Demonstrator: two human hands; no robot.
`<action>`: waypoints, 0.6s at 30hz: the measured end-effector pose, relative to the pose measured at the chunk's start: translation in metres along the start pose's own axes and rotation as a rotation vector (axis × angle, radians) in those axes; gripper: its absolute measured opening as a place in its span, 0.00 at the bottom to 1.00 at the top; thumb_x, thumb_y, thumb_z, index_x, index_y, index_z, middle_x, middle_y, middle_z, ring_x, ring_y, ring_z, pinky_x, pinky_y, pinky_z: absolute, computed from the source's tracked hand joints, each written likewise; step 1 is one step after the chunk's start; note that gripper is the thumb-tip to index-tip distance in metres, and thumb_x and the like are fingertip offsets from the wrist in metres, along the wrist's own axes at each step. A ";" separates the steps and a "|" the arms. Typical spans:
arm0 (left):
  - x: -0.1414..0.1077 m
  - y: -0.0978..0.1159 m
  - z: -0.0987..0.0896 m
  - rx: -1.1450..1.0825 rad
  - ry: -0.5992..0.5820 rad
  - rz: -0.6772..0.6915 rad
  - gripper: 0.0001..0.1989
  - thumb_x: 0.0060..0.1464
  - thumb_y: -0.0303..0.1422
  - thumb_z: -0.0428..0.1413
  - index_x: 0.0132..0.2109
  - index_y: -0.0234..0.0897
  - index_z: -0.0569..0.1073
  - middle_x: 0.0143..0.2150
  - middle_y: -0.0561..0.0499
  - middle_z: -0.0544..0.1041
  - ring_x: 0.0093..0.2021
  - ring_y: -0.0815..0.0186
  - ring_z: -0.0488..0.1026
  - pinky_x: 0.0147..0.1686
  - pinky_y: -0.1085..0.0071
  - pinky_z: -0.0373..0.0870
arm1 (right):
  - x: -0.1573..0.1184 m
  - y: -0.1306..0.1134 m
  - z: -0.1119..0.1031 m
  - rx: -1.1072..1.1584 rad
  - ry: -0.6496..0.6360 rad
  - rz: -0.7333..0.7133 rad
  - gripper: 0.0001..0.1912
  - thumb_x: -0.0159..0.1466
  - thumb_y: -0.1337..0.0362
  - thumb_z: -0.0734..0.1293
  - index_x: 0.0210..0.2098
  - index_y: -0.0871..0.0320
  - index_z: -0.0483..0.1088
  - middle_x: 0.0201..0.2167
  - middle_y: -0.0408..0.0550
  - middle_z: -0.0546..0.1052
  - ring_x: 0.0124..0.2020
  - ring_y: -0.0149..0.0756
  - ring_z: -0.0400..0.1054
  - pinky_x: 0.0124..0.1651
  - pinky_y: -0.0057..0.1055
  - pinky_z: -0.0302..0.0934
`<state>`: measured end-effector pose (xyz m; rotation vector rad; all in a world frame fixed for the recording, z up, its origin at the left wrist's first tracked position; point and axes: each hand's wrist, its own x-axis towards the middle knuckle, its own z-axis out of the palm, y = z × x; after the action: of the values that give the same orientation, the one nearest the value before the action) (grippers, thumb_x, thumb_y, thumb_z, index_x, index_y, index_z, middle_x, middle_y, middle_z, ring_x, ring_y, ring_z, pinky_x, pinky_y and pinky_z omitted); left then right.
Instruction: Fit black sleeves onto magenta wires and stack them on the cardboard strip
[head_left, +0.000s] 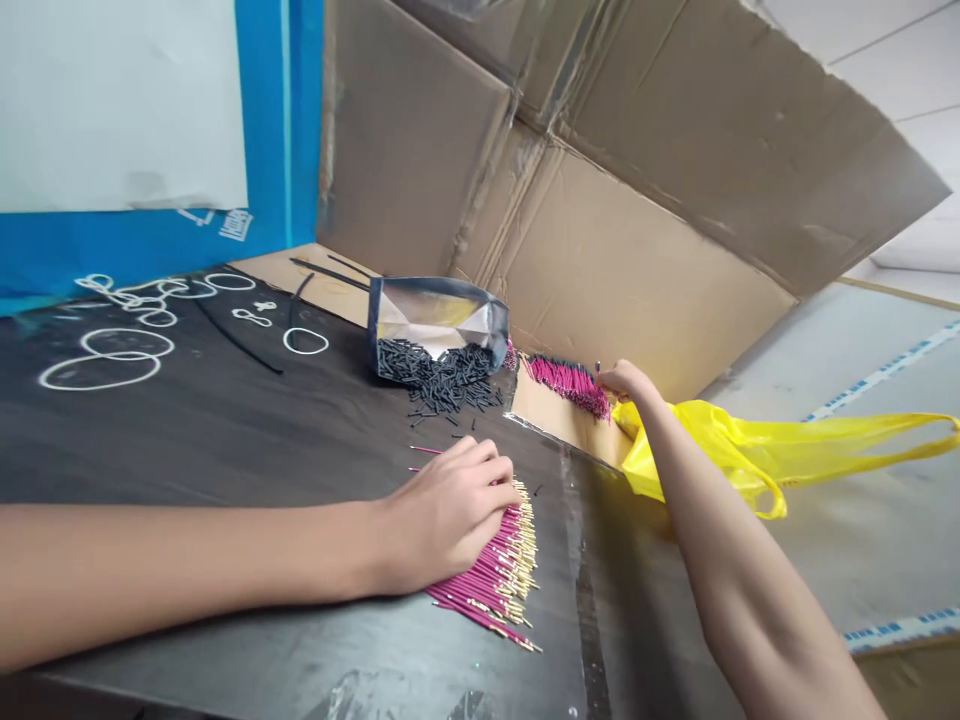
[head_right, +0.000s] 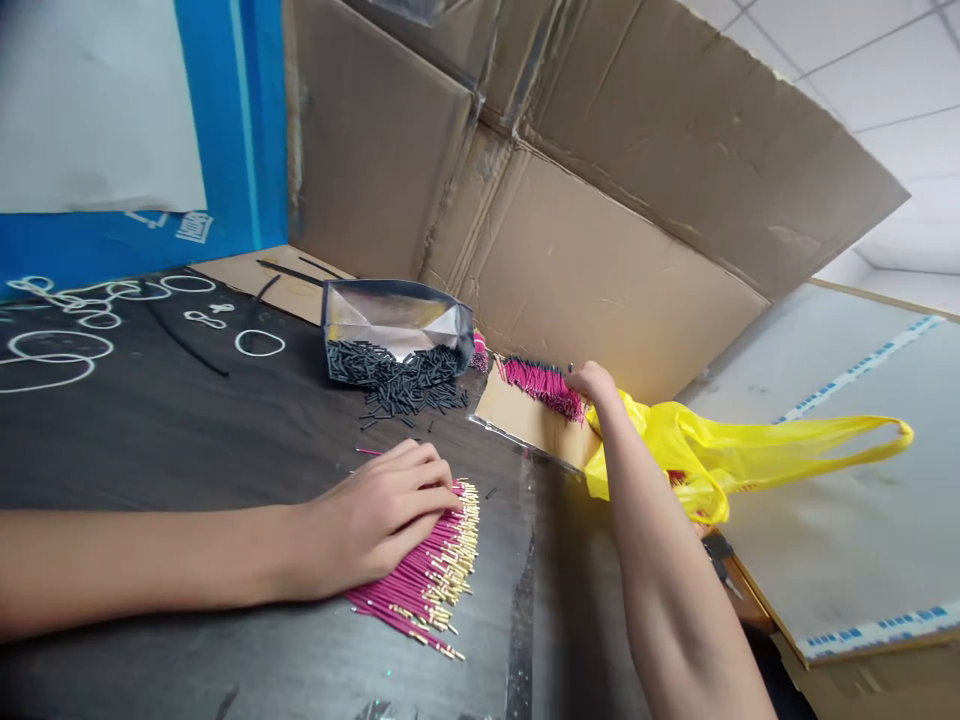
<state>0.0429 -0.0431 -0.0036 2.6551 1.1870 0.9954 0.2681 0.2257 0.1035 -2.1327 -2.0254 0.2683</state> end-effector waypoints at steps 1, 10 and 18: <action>0.000 0.000 0.001 0.017 -0.003 0.004 0.12 0.63 0.25 0.49 0.41 0.35 0.77 0.39 0.47 0.73 0.43 0.60 0.65 0.45 0.62 0.62 | 0.002 0.002 0.004 -0.017 -0.005 0.008 0.15 0.69 0.56 0.67 0.36 0.64 0.71 0.28 0.43 0.73 0.24 0.26 0.66 0.29 0.25 0.65; 0.001 -0.001 0.007 0.131 0.028 -0.050 0.13 0.63 0.27 0.49 0.44 0.33 0.78 0.39 0.44 0.73 0.42 0.58 0.65 0.44 0.60 0.61 | 0.018 0.009 0.006 -0.093 0.019 -0.007 0.17 0.70 0.55 0.66 0.35 0.64 0.71 0.26 0.42 0.73 0.24 0.26 0.67 0.29 0.26 0.65; 0.004 -0.009 0.006 0.272 -0.071 -0.199 0.22 0.66 0.41 0.46 0.48 0.31 0.78 0.44 0.40 0.73 0.45 0.53 0.64 0.47 0.55 0.60 | -0.042 -0.002 -0.005 -0.113 0.070 -0.308 0.12 0.66 0.61 0.66 0.29 0.61 0.73 0.23 0.47 0.74 0.25 0.32 0.67 0.30 0.28 0.58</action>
<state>0.0419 -0.0329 -0.0089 2.6669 1.6369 0.7490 0.2647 0.1834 0.1087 -1.8212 -2.3348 0.0339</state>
